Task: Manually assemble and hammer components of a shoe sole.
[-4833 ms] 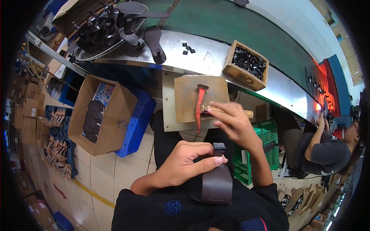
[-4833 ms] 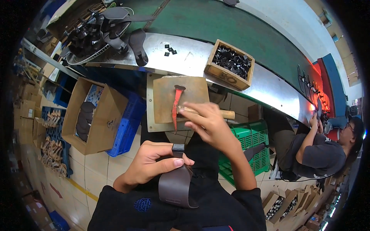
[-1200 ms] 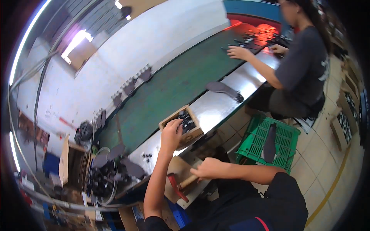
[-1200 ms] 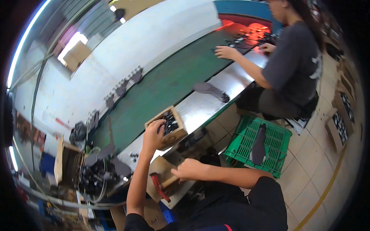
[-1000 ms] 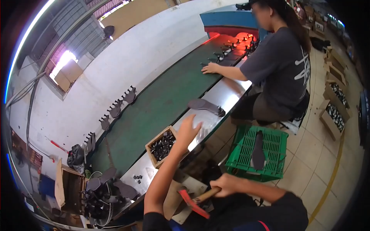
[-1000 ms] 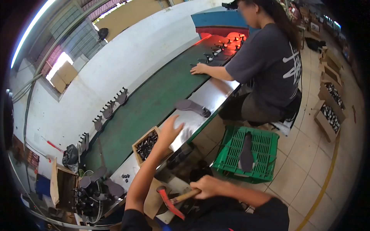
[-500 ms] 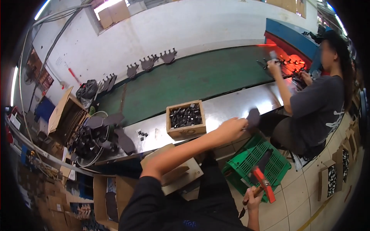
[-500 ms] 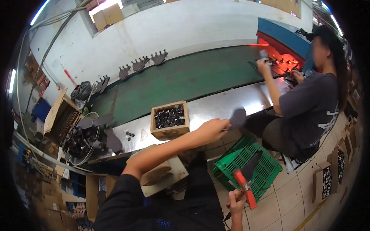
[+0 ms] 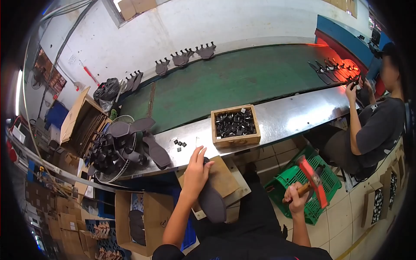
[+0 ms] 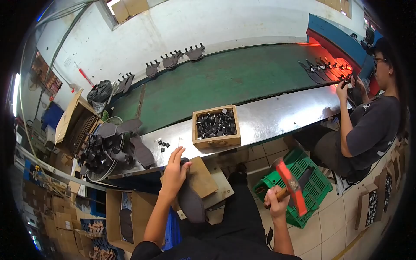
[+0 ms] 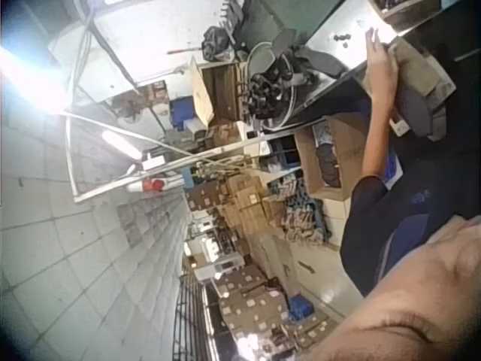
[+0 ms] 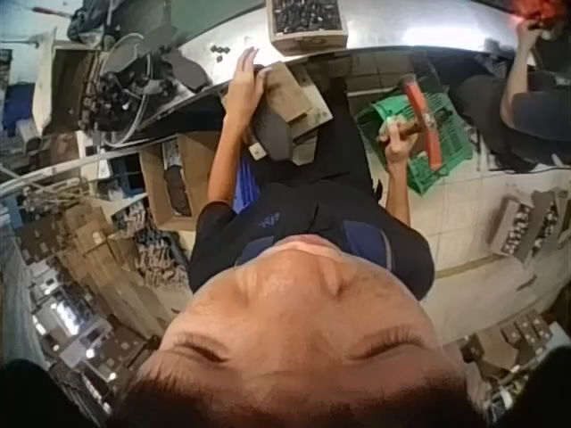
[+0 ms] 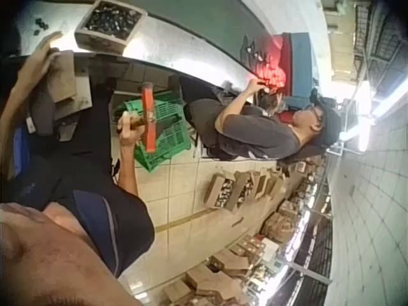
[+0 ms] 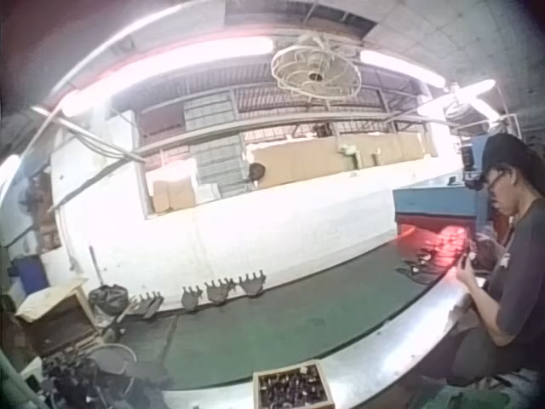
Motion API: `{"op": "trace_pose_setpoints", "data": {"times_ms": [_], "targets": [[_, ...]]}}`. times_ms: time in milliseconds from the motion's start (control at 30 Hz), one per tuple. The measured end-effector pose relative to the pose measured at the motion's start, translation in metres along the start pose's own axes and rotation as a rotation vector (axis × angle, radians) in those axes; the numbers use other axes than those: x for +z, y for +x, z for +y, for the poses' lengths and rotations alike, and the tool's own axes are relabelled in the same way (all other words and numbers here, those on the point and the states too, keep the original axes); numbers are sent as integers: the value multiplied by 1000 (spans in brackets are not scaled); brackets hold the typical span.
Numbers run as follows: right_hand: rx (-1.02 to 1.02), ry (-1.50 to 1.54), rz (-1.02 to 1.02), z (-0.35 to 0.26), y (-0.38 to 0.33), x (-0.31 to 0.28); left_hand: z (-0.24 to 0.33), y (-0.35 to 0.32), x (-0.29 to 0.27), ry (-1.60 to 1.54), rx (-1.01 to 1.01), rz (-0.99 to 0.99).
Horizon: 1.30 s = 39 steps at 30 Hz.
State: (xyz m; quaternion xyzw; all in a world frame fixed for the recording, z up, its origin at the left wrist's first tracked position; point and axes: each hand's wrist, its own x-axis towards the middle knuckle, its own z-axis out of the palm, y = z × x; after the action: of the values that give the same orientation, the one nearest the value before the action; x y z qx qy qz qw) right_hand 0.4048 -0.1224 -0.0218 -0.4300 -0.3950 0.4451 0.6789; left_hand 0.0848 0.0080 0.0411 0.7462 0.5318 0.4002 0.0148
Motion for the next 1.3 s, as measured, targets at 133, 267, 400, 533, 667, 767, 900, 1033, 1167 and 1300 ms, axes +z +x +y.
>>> {"op": "trace_pose_setpoints", "data": {"times_ms": [133,267,400,533,667,767,900,1033,1167,1300], "targets": [[-73,10,-117,-6,-2,8,15,50,15,-16,147,-148],[42,129,-112,-12,-3,17,4,102,77,85,107,-180],[84,25,-91,-1,2,7,-21,124,110,321,215,-413],[-45,-247,-113,23,7,-19,-8,121,104,210,290,-294],[56,-118,-215,-29,45,20,47,99,48,-337,-45,-158],[-59,-75,-297,-45,63,54,88,63,4,-581,-203,-74],[-20,48,-450,-76,66,115,116,19,-40,-826,-282,160],[-1,72,-544,-86,50,157,111,-12,-59,-632,-57,258],[-24,50,-543,-72,38,178,83,-38,-69,-657,-104,162],[-3,-7,-509,-49,44,193,18,-34,-43,-558,-232,155]]}}
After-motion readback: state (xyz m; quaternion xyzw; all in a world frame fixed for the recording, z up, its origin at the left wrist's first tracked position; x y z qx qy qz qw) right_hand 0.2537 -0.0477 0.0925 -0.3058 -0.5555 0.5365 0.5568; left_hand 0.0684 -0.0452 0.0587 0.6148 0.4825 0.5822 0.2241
